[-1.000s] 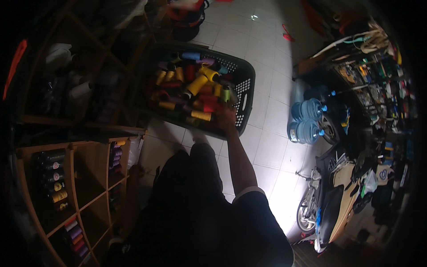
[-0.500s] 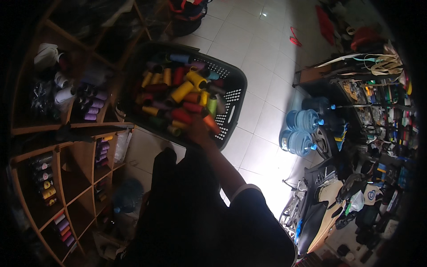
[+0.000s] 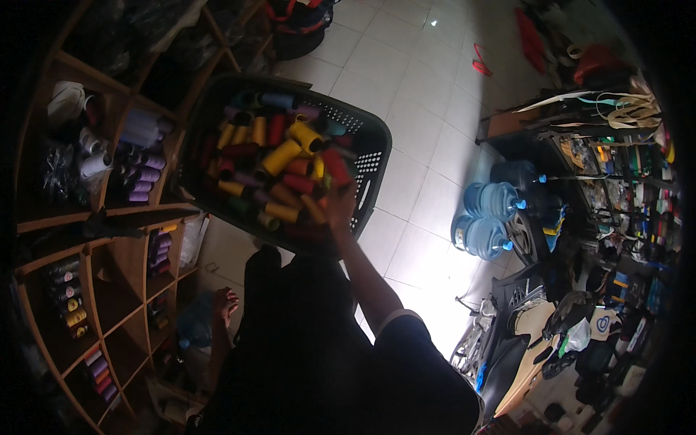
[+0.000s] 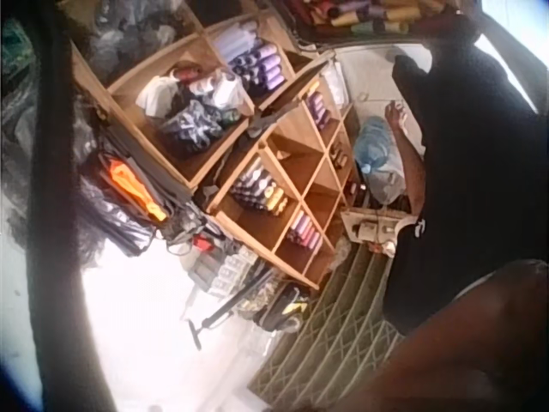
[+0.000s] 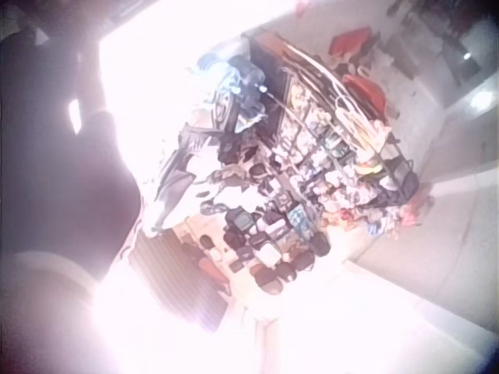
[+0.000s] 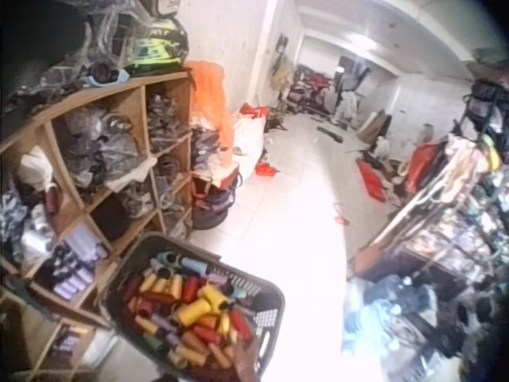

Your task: The person picks up spools of thread from a black basket, briefly handles each one, and places them into a wooden shelf. The person repeats this process for several spools of different colors.

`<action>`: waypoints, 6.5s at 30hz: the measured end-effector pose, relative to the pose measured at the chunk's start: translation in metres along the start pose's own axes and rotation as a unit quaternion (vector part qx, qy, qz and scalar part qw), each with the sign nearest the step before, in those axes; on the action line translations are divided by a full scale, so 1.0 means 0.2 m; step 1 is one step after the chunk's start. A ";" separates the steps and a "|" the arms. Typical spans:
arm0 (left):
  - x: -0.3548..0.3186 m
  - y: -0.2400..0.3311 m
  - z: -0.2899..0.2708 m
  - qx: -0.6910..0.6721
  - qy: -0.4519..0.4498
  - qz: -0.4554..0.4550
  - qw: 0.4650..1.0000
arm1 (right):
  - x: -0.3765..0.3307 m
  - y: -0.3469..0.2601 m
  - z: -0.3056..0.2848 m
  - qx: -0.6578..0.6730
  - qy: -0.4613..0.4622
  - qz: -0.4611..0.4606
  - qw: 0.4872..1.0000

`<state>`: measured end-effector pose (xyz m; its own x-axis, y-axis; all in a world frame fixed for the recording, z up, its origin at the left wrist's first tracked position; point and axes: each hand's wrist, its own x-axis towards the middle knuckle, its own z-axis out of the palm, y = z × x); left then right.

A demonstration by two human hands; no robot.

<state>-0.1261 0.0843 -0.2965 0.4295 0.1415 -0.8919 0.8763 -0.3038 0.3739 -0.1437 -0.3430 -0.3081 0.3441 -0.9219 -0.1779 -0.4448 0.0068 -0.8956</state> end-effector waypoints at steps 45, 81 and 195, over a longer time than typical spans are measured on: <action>0.05 -0.32 -0.05 -0.016 0.045 -0.013 0.999 | 0.11 0.05 -0.09 -0.353 -0.339 -0.150 0.859; -0.07 -0.65 -0.03 -0.098 0.074 -0.040 0.992 | -0.17 -0.40 0.76 -0.245 -0.360 -0.405 0.804; -1.26 1.08 0.20 -0.346 -0.459 0.396 0.716 | -0.67 -1.52 0.06 0.398 -0.588 -0.062 0.701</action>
<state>-0.0545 -0.0539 -0.0003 0.8059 -0.5921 -0.0025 0.4713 0.6390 0.6079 -0.0434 -0.2176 -0.0165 0.9917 0.0199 0.1269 0.0896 0.6006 -0.7945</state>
